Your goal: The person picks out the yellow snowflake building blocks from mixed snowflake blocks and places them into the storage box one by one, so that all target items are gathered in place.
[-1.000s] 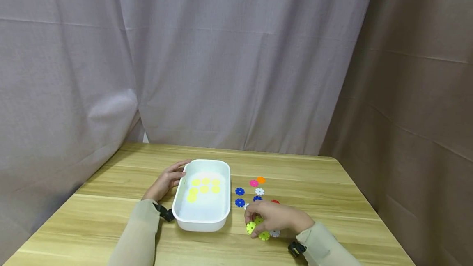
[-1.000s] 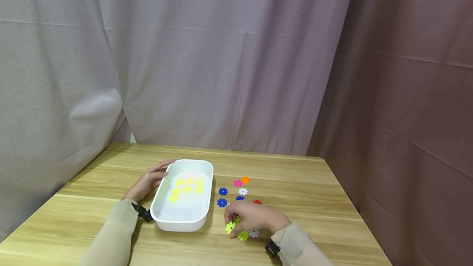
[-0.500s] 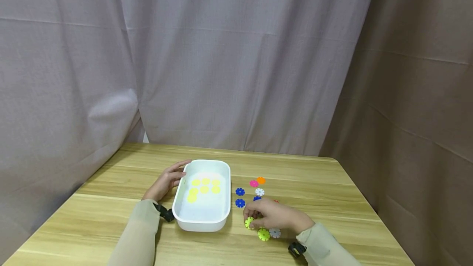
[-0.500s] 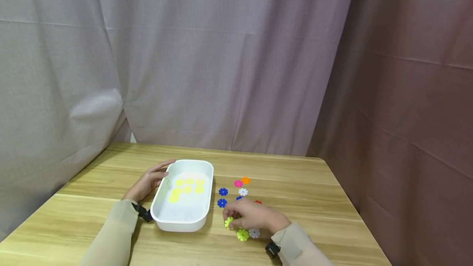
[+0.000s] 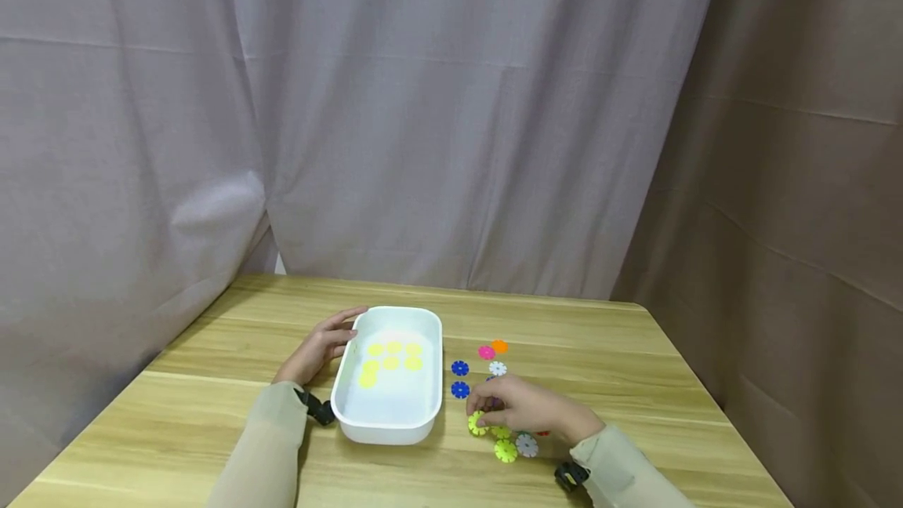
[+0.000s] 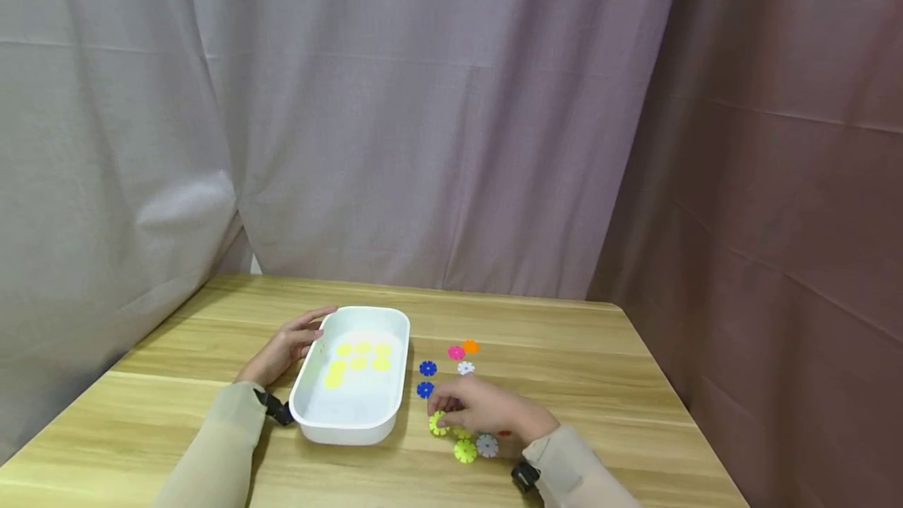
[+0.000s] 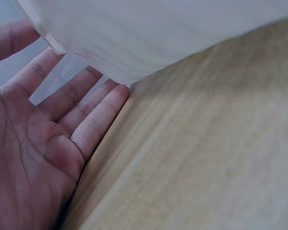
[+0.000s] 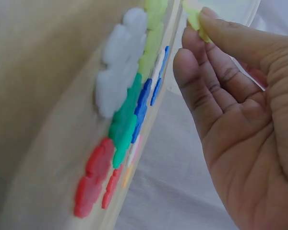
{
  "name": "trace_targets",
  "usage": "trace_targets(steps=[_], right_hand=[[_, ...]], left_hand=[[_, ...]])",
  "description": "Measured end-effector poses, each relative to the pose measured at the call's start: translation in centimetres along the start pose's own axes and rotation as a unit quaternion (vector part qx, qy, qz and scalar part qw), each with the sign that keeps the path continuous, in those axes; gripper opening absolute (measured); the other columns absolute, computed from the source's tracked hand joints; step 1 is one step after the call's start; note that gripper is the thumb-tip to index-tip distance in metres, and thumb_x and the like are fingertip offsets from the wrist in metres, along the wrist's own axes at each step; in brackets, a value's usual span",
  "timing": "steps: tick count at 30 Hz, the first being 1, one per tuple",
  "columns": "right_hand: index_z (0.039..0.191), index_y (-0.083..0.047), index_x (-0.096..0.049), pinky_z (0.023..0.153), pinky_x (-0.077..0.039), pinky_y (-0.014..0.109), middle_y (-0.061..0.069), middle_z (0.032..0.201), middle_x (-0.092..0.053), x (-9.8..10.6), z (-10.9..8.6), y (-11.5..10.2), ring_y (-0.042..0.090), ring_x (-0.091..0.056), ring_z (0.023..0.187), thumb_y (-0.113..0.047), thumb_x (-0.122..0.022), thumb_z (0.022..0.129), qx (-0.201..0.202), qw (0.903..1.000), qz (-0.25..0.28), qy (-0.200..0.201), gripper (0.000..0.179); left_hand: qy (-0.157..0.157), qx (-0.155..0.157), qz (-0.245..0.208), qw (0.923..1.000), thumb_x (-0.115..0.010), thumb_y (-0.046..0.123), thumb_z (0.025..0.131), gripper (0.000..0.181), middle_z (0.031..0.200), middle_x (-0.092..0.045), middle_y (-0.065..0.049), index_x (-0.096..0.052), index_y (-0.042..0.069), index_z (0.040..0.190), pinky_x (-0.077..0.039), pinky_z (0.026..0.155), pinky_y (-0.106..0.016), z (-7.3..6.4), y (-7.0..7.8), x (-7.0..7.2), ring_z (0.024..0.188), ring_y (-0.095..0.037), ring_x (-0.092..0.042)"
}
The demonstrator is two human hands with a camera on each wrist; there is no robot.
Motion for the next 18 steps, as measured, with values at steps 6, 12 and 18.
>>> trace_targets(steps=[6,12,18], right_hand=[[0.105,-0.015,-0.071,0.076,-0.057,0.026,-0.008,0.098,-0.070,1.5,0.3,-0.2,0.003,-0.062,0.086,-0.011,-0.070,0.095,-0.012,0.9997,0.000,0.021,0.011],[0.106,-0.018,-0.069,0.075,-0.057,0.029,-0.009,0.098,-0.068,2.5,1.4,-0.4,0.005,-0.061,0.086,-0.013,-0.068,0.097,-0.019,0.9995,0.002,0.026,0.011],[0.109,-0.012,-0.071,0.080,-0.057,0.025,-0.010,0.098,-0.068,3.0,2.6,-0.5,0.004,-0.063,0.089,-0.016,-0.068,0.097,-0.025,0.9994,0.001,0.023,0.013]], left_hand=[[0.007,0.007,-0.001,0.9999,-0.057,0.013,0.098,0.056,0.147,-0.048,-0.023,-0.044,0.012,0.152,-0.053,0.097,-0.035,0.3,-0.2,0.0,0.130,-0.038,-0.052],[0.010,0.008,0.002,0.9999,-0.054,0.010,0.100,0.054,0.147,-0.046,-0.025,-0.043,0.011,0.153,-0.054,0.097,-0.036,0.2,-0.2,0.1,0.131,-0.041,-0.049],[0.003,0.002,0.003,1.0000,-0.052,0.009,0.101,0.055,0.149,-0.043,-0.028,-0.040,0.008,0.154,-0.053,0.097,-0.037,0.1,-0.2,0.1,0.133,-0.044,-0.047]])
Point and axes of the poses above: each hand's wrist, its own z-axis towards the middle knuckle, its own x-axis out of the back of the hand, y = z × x, the point moved 3 cm from there along z, towards the middle knuckle
